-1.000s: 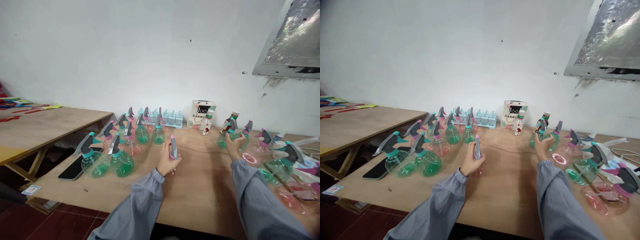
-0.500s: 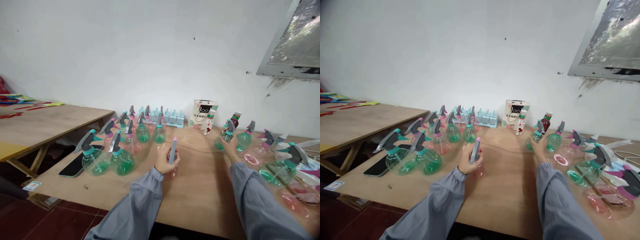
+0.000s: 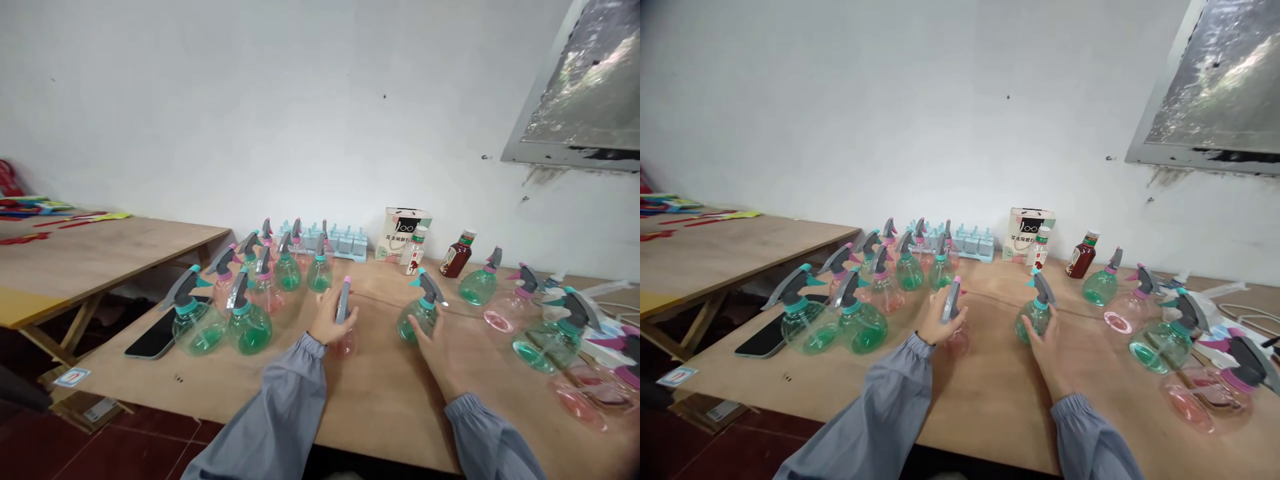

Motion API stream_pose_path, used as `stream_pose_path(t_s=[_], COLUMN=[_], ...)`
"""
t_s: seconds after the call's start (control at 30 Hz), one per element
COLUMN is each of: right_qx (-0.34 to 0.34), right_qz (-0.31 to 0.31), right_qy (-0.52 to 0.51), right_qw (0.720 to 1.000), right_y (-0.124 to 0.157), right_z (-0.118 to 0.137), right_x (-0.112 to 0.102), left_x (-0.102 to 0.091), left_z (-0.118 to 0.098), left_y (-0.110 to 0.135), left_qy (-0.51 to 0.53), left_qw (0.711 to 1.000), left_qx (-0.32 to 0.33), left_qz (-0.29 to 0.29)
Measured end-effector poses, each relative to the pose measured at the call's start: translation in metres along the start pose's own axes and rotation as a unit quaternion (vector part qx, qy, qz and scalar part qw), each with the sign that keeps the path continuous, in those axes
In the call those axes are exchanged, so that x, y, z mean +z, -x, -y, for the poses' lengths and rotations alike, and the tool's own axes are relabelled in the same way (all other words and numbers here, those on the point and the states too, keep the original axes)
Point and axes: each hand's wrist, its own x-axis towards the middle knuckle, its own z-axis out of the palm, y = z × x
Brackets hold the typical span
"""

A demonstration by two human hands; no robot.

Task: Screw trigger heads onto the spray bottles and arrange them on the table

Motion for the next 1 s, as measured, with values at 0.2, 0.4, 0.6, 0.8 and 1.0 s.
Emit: stream_pose_path(t_s=[0.2, 0.4, 0.6, 0.8, 1.0], right_qx=[0.017, 0.02, 0.02, 0.022, 0.036], right_qz=[-0.001, 0.007, 0.014, 0.018, 0.027], right_qy=[-0.012, -0.01, -0.01, -0.013, -0.019], right_qw=[1.0, 1.0, 1.0, 1.0, 0.999], right_y=[0.0, 0.0, 0.0, 0.001, 0.004], right_z=[0.004, 0.0, 0.002, 0.01, 0.008], right_x=[0.0, 0.0, -0.001, -0.003, -0.001], left_x=[-0.003, -0.004, -0.002, -0.001, -0.009], left_z=[0.001, 0.002, -0.003, 0.013, 0.051], left_y=[-0.002, -0.003, 0.001, -0.005, -0.013], left_qy=[-0.011, -0.013, -0.05, -0.031, 0.019], left_qw=[0.999, 0.999, 0.999, 0.997, 0.98], left_qx=[-0.005, -0.003, -0.012, -0.063, -0.114], left_qz=[0.03, 0.041, 0.017, -0.032, -0.159])
